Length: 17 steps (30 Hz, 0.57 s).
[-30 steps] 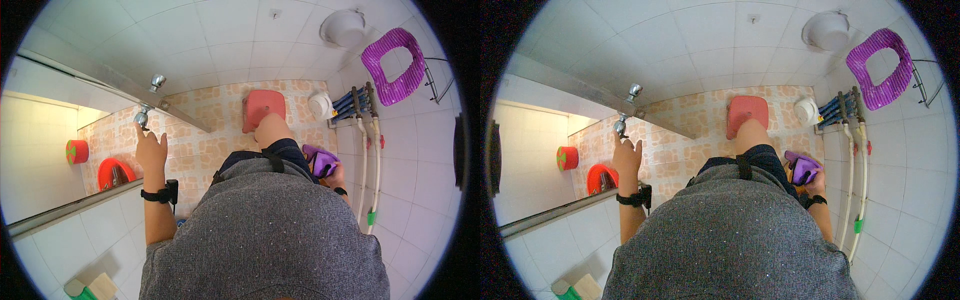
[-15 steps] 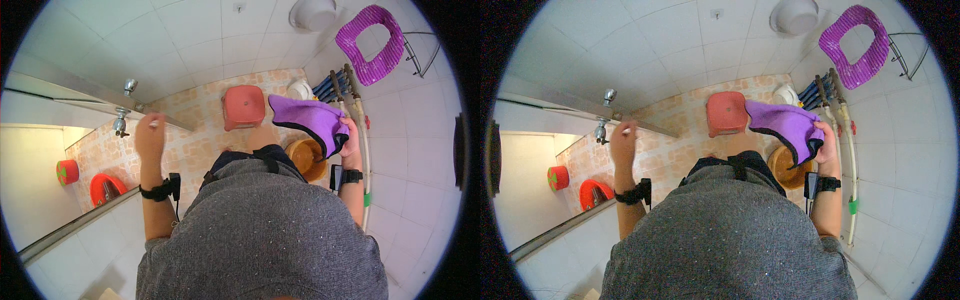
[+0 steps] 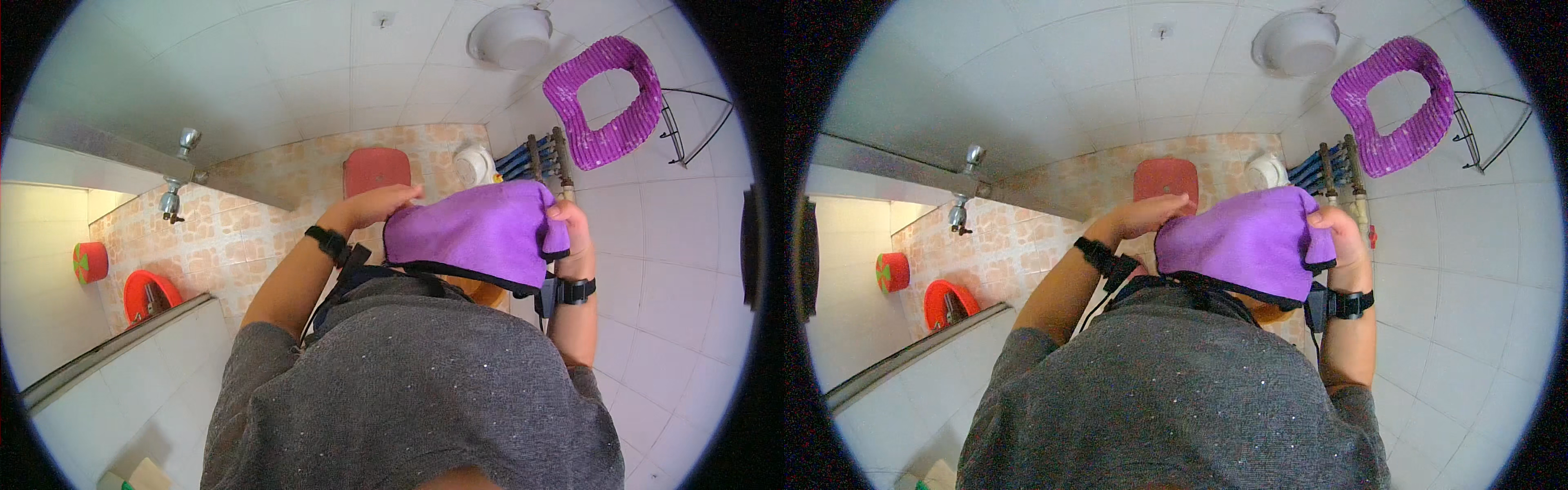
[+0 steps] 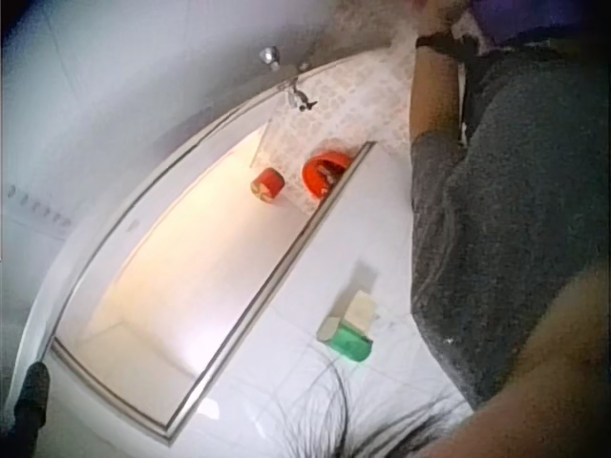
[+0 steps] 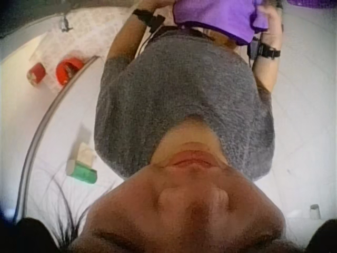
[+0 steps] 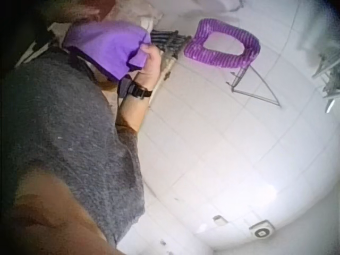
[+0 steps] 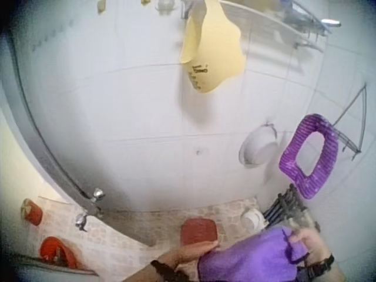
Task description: Cleaning a bathroom sink area, wall switches, and mirror.
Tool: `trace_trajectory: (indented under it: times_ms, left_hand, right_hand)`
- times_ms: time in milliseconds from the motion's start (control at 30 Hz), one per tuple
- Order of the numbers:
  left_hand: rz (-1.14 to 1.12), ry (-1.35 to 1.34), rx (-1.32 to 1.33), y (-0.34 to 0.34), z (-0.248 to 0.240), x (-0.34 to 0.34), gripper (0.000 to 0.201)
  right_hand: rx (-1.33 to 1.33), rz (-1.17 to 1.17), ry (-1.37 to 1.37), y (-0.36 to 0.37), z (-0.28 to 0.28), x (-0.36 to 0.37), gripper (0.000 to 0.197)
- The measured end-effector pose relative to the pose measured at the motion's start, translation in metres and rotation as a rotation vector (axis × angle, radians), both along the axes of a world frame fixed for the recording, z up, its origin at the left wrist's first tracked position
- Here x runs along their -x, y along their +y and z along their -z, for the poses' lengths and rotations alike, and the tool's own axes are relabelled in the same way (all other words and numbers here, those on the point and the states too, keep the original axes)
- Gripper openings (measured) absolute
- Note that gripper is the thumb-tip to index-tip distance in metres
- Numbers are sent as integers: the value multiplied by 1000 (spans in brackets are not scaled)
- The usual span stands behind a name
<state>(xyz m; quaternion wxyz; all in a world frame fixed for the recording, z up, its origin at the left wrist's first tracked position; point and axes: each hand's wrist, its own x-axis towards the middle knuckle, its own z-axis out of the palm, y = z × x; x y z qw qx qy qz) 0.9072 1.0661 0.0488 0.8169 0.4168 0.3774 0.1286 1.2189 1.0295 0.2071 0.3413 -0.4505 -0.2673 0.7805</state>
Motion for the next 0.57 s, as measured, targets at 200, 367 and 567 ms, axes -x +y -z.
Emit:
trace_trajectory:
  times_ms: [200,367,567]
  left_hand:
    - [-59,207,-384,-6,-60,-9,69]
    - [-138,-32,-117,-2,-53,-21,71]
    - [-257,-384,152,-9,-79,-13,96]
  right_hand:
    - [27,107,149,14,22,-15,52]
    - [55,-354,304,55,17,44,44]
    - [-17,-431,219,80,31,66,58]
